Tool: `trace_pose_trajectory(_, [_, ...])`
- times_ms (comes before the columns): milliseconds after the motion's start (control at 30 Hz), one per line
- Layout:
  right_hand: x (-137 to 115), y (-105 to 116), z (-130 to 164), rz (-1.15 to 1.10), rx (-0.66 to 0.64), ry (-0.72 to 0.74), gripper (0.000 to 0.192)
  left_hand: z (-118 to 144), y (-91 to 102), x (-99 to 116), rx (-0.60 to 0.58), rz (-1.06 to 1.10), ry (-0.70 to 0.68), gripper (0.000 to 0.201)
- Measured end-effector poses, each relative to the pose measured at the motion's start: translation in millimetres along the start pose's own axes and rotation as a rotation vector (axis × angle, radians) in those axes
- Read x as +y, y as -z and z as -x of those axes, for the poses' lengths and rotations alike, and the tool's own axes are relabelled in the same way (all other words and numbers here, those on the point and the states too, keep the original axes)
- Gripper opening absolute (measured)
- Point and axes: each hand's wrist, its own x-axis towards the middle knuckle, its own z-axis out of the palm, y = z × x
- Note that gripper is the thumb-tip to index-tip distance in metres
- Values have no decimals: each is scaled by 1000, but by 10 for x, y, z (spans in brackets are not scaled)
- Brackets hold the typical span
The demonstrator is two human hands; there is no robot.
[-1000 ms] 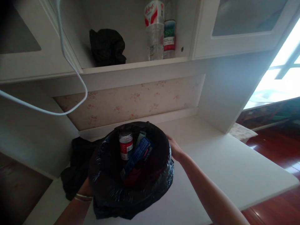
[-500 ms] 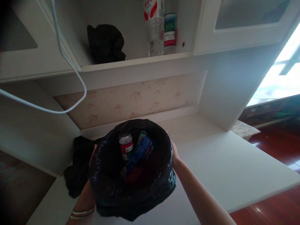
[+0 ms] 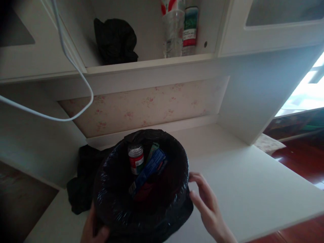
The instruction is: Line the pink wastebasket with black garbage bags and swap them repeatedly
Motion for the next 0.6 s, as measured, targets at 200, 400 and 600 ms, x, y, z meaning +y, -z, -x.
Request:
trace_pose_trajectory(200, [-212, -88, 149, 473, -373, 391, 27, 262, -134, -400, -136, -342, 150, 77])
trace_pose_trajectory(400, [-48, -112, 68, 657, -330, 536, 32, 178, -232, -420, -226, -302, 121, 93])
trace_pose_trajectory(600, [-341, 0, 85, 587, -355, 531, 30, 210, 29, -266, -29, -379, 30, 94])
